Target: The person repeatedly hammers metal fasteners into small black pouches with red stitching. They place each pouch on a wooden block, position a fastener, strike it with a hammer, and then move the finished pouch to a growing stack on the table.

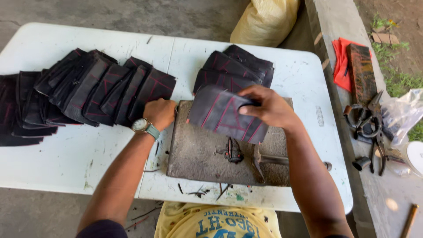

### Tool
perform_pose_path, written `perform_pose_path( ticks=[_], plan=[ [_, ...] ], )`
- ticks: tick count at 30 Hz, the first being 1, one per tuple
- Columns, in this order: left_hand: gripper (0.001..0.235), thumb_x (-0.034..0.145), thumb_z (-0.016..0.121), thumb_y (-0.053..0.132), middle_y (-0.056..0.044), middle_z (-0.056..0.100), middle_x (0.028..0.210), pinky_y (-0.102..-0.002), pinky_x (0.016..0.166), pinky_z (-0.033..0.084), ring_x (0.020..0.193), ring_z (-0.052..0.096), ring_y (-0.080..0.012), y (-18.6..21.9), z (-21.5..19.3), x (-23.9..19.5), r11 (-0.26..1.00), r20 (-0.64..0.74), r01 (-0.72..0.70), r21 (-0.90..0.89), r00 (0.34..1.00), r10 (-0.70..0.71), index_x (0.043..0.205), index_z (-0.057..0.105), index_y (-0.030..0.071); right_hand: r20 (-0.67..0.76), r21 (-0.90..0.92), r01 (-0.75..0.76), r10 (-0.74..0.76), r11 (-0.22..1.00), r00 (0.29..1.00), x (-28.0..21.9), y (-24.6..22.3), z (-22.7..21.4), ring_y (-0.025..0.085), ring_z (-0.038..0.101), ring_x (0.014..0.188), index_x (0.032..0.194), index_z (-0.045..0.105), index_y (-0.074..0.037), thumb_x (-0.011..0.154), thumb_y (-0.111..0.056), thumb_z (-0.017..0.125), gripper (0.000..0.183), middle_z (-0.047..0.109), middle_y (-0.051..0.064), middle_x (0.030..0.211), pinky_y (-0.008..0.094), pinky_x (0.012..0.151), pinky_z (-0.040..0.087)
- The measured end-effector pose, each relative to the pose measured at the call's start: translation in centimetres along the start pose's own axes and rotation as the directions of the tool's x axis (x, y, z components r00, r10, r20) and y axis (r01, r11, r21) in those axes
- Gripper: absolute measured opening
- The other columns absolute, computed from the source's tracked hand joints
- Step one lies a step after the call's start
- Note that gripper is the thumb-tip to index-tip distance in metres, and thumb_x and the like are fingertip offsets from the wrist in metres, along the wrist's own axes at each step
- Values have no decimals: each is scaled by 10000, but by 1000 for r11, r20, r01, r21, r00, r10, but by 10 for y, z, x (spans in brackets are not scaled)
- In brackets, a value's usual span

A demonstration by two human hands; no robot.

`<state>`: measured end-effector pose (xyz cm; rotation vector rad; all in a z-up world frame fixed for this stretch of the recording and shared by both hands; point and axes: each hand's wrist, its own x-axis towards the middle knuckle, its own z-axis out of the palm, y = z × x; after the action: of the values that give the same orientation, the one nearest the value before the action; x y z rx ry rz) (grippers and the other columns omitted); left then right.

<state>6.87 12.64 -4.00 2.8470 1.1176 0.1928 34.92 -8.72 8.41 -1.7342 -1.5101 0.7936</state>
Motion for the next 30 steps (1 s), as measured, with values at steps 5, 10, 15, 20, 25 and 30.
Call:
perform_pose_path(
  ticks=[5, 10, 15, 20, 25, 30],
  plan=[
    [170, 828, 724, 255, -170, 748, 867, -472, 723, 585, 833, 737, -363, -10, -48, -61, 990, 34, 79, 113, 996, -84, 864, 749, 91, 253, -518, 3, 149, 856, 956, 1, -19, 38, 273, 667, 1067, 1369, 612, -187, 841, -320, 773, 568, 717, 51, 1178, 441, 947, 489],
    [433, 877, 730, 489, -133, 815, 692, -383, 607, 536, 672, 755, -243, -8, -86, -133, 859, 266, 348, -374, 928, -260, 1132, 749, 140, -66, -457, -57, 30, 888, 997, -89, -19, 21, 371, 614, 1186, 1378, 574, -107, 817, -249, 814, 626, 635, 162, 1326, 467, 989, 489],
    [397, 890, 706, 397, -109, 717, 630, -275, 419, 370, 537, 685, -148, 21, -45, -174, 253, 369, 395, -883, 918, -145, 1055, 798, 48, -82, -532, -195, 179, 824, 980, -147, 5, 34, 339, 634, 1151, 1547, 475, -181, 764, -115, 766, 838, 664, 131, 1277, 431, 975, 513],
    [411, 892, 728, 290, -86, 743, 743, -263, 580, 563, 655, 704, -149, 57, -21, -151, 21, 339, 340, -940, 940, -39, 1203, 698, 23, -23, -627, 25, -51, 779, 998, -163, 39, 18, 291, 685, 1104, 1297, 633, -191, 795, -106, 789, 532, 753, 82, 1196, 387, 983, 538],
    [526, 838, 729, 64, -110, 754, 1020, -332, 823, 564, 927, 711, -167, 69, -12, -145, 87, 354, 354, -931, 935, -10, 1328, 539, 75, -84, -560, -140, 112, 816, 990, -170, 9, 14, 229, 631, 1168, 1427, 576, -198, 769, 20, 693, 703, 694, 54, 1244, 331, 1062, 519],
    [234, 1012, 548, 99, -138, 732, 1130, -370, 974, 561, 1079, 729, -197, 61, 17, -147, -131, 263, 251, -959, 962, -80, 1220, 610, 12, 122, -707, -15, 143, 707, 982, -112, -42, 36, 311, 228, 1497, 1562, 363, -215, 732, 14, 733, 937, 261, 122, 1617, 496, 1200, 265]
  ],
)
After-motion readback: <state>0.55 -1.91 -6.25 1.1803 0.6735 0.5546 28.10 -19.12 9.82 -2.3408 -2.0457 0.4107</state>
